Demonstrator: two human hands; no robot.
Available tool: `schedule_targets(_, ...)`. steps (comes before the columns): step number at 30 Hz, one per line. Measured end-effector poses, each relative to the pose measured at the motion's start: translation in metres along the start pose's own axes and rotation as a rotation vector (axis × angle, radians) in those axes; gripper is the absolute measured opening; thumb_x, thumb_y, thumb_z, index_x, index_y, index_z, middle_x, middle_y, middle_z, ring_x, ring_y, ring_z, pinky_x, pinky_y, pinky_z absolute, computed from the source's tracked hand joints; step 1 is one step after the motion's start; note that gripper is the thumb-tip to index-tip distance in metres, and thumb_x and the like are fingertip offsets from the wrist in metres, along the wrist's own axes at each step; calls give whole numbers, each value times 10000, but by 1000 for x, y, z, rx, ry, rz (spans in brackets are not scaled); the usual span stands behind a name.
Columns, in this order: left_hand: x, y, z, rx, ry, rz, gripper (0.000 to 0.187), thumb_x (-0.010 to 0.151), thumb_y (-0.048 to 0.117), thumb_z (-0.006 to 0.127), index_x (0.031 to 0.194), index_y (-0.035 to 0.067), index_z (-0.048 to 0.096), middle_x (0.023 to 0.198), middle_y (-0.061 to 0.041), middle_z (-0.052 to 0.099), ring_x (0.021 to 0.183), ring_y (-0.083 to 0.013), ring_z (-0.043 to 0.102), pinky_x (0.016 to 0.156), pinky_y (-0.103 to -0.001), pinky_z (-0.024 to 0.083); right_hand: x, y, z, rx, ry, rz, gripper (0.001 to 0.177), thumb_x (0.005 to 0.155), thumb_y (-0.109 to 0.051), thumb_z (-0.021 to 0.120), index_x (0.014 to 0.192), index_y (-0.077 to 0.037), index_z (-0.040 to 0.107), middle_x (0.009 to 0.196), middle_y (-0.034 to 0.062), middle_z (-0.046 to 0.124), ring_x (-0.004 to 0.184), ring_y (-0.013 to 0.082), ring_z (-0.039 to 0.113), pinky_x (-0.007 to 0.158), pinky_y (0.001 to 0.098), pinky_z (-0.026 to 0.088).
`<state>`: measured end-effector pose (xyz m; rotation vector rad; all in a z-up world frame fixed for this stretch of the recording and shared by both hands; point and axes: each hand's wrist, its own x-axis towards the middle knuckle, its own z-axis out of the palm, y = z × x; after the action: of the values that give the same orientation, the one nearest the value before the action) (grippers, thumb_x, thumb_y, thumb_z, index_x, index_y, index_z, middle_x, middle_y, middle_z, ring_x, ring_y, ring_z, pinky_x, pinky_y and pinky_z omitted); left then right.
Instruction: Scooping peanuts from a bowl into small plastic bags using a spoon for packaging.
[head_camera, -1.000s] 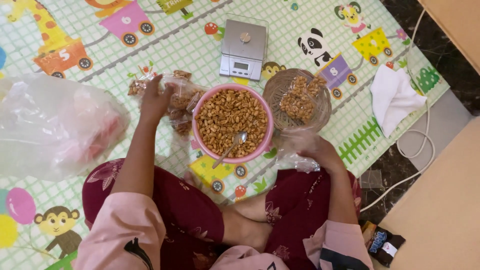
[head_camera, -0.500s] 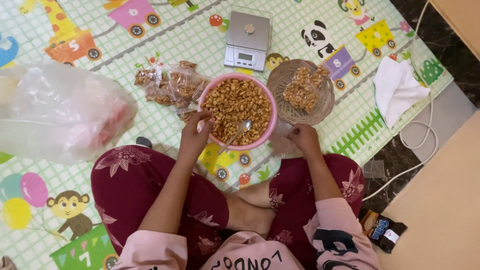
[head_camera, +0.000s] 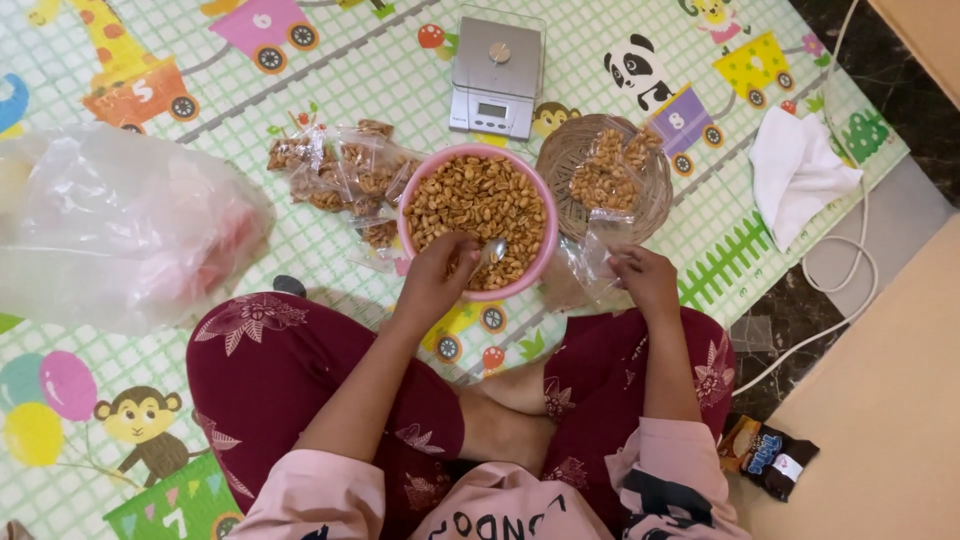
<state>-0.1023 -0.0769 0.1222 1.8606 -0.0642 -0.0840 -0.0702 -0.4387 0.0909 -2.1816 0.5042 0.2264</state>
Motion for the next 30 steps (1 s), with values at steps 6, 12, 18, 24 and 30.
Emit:
schedule_targets(6, -1, 3, 8, 37, -59, 126, 311, 1009, 177, 627, 1281, 30, 659, 1101, -205, 730, 1055, -422, 706, 846, -510, 583, 14, 27, 5, -276, 81, -146, 400, 1005, -480, 674, 1229, -159, 753, 1310, 85, 690, 1209, 325, 629, 1087, 472, 491)
schedule_targets(12, -3, 7, 15, -41, -75, 153, 373, 972, 189, 679, 1283, -14, 646, 1099, -268, 725, 1050, -491, 683, 864, -546, 578, -38, -31, 24, 566, -69, -51, 278, 957, -202, 760, 1172, -31, 716, 1072, 102, 733, 988, 225, 689, 913, 425, 592)
schedule_targets(18, -2, -16, 40, -427, -87, -78, 464, 872, 109, 833, 1314, 80, 695, 1091, -155, 731, 956, -215, 735, 761, -323, 617, -65, -37, 90, 680, -435, 1, 200, 890, -97, 781, 1064, 0, 759, 904, 100, 769, 796, 159, 765, 746, 285, 653)
schedule_targets(24, 10, -19, 15, -677, 193, -161, 411, 891, -8, 767, 1283, 71, 669, 901, -25, 639, 686, -75, 602, 474, -166, 499, -57, -29, 116, 542, -477, 189, 420, 981, -339, 706, 1071, 70, 671, 951, 220, 732, 839, 313, 763, 814, 477, 642)
schedule_targets(30, 18, -15, -9, -683, 346, -74, 451, 875, -15, 777, 1300, 73, 653, 963, -19, 671, 721, -27, 592, 615, -158, 529, -56, -47, 124, 354, -164, 142, 595, 946, -328, 746, 1217, 90, 422, 1112, 368, 638, 815, 396, 758, 732, 456, 676)
